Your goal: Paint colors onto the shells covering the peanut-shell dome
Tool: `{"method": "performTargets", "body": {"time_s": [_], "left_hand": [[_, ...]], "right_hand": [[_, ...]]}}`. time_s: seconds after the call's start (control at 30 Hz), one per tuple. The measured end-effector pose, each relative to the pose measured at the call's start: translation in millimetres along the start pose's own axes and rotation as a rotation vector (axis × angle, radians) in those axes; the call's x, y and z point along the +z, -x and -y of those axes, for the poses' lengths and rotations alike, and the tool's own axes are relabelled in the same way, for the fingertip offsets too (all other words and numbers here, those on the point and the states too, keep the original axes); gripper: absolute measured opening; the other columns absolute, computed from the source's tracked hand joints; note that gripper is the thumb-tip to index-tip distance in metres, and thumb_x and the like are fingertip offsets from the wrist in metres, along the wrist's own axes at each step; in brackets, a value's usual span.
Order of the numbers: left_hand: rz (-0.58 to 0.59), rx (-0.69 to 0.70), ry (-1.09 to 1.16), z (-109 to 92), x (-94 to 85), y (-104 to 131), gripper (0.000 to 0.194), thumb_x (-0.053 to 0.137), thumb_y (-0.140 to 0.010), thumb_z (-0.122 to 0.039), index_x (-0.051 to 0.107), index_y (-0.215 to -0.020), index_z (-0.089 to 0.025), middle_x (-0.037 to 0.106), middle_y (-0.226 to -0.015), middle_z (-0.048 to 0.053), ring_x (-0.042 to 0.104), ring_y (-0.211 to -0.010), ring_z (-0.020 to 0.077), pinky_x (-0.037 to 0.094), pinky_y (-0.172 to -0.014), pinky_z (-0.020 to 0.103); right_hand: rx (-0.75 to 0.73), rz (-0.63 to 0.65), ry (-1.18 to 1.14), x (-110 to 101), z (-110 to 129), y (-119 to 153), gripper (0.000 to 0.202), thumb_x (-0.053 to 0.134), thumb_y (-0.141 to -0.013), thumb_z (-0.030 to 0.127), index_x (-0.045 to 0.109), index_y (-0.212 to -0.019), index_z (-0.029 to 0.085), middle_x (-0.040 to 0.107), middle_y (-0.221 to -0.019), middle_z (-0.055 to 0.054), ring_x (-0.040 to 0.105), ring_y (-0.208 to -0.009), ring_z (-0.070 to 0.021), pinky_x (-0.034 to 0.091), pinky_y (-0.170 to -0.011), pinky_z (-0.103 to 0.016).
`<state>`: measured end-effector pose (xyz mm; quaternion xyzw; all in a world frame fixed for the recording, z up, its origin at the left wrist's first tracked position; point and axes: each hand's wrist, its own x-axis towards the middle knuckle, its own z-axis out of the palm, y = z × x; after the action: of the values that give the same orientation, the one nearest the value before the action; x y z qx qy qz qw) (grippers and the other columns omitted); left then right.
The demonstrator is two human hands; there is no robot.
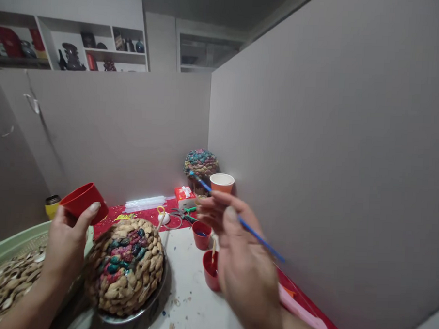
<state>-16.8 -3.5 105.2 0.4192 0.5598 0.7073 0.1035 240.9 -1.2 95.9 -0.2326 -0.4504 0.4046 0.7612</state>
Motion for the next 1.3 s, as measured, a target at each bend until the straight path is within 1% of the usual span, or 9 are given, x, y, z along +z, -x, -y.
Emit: {"method": "performTargets", "body": {"time_s": [0.07, 0.17, 0.3, 0.4, 0.57, 0.73, 0.9, 1.13, 1.3], "left_hand": [[-0.021, -0.013, 0.029, 6.9, 2.3, -0.4, 0.053, 0.076, -0.068, -0.057, 0.058, -0.105, -0.022, 0.069, -0.093, 0.001, 0.064, -0.086, 0.0205, 0.051, -0.078, 0.032], [-0.016, -0.043, 0.047, 17.4, 2.3, 0.5, 0.051, 0.075, -0.071, -0.056, 0.057, -0.104, -0.022, 0.068, -0.093, 0.001, 0.063, -0.087, 0.0193, 0.049, -0.08, 0.031], [0.028, -0.09, 0.063, 26.2, 1.5, 2.0, 0.05, 0.073, -0.073, -0.055, 0.056, -0.105, -0.022, 0.067, -0.095, 0.001, 0.062, -0.086, 0.0178, 0.049, -0.081, 0.031], [0.054, -0.121, 0.077, 27.6, 2.0, 2.4, 0.048, 0.073, -0.074, -0.054, 0.057, -0.104, -0.021, 0.068, -0.094, 0.001, 0.061, -0.084, 0.017, 0.048, -0.08, 0.03], [0.05, -0.121, 0.108, 26.6, 1.4, 4.9, 0.048, 0.072, -0.074, -0.054, 0.058, -0.105, -0.021, 0.068, -0.094, 0.001, 0.061, -0.084, 0.0171, 0.048, -0.079, 0.029], [-0.014, -0.082, 0.117, 20.0, -0.6, 12.9, 0.047, 0.073, -0.075, -0.052, 0.058, -0.107, -0.022, 0.068, -0.096, 0.0, 0.061, -0.086, 0.0168, 0.048, -0.081, 0.028], [-0.084, -0.012, 0.138, 13.3, -2.0, 27.9, 0.049, 0.075, -0.076, -0.048, 0.06, -0.114, -0.021, 0.069, -0.095, 0.0, 0.063, -0.083, 0.0162, 0.05, -0.077, 0.026], [-0.055, -0.014, 0.118, 31.2, -11.8, 43.1, 0.051, 0.074, -0.078, -0.044, 0.057, -0.123, -0.026, 0.068, -0.109, 0.0, 0.063, -0.1, 0.0173, 0.047, -0.091, 0.028], [-0.049, -0.018, 0.132, 33.5, -12.8, 43.3, 0.051, 0.073, -0.079, -0.043, 0.056, -0.125, -0.027, 0.068, -0.11, 0.0, 0.062, -0.102, 0.0193, 0.046, -0.094, 0.032]], "right_hand": [[0.207, 0.016, -0.02, 10.3, -18.5, 9.6, 0.024, 0.061, -0.092, 0.049, 0.069, -0.105, 0.031, 0.075, -0.109, -0.005, 0.068, -0.104, -0.0227, 0.054, -0.09, -0.041], [0.444, 0.074, -0.007, 16.3, -44.3, 21.4, 0.039, 0.063, -0.087, 0.058, 0.065, -0.113, 0.029, 0.068, -0.128, -0.009, 0.056, -0.128, -0.028, 0.045, -0.101, -0.051], [0.578, 0.075, 0.006, 16.4, -64.0, 27.3, 0.05, 0.062, -0.083, 0.066, 0.061, -0.118, 0.031, 0.063, -0.138, -0.01, 0.046, -0.137, -0.0292, 0.036, -0.106, -0.056], [0.641, 0.068, -0.029, 18.8, -70.8, 28.4, 0.05, 0.066, -0.079, 0.066, 0.064, -0.112, 0.03, 0.065, -0.136, -0.011, 0.049, -0.134, -0.0311, 0.041, -0.099, -0.053], [0.651, 0.057, -0.101, 23.8, -77.0, 30.2, 0.05, 0.071, -0.076, 0.065, 0.066, -0.109, 0.028, 0.066, -0.134, -0.012, 0.053, -0.13, -0.0316, 0.049, -0.09, -0.046], [0.615, 0.047, -0.143, 22.9, -78.1, 28.1, 0.047, 0.069, -0.079, 0.063, 0.065, -0.111, 0.028, 0.066, -0.134, -0.012, 0.051, -0.133, -0.031, 0.047, -0.094, -0.048], [0.579, 0.067, -0.169, 23.1, -78.2, 25.1, 0.044, 0.068, -0.082, 0.061, 0.064, -0.11, 0.028, 0.066, -0.133, -0.011, 0.052, -0.133, -0.0297, 0.045, -0.1, -0.05], [0.6, 0.067, -0.116, 18.3, -90.7, 30.8, 0.043, 0.066, -0.083, 0.062, 0.066, -0.11, 0.028, 0.068, -0.131, -0.011, 0.052, -0.132, -0.0289, 0.048, -0.097, -0.047], [0.595, 0.078, -0.119, 17.7, -94.9, 29.2, 0.044, 0.066, -0.084, 0.061, 0.065, -0.112, 0.028, 0.068, -0.131, -0.011, 0.053, -0.131, -0.0289, 0.048, -0.096, -0.047]]}}
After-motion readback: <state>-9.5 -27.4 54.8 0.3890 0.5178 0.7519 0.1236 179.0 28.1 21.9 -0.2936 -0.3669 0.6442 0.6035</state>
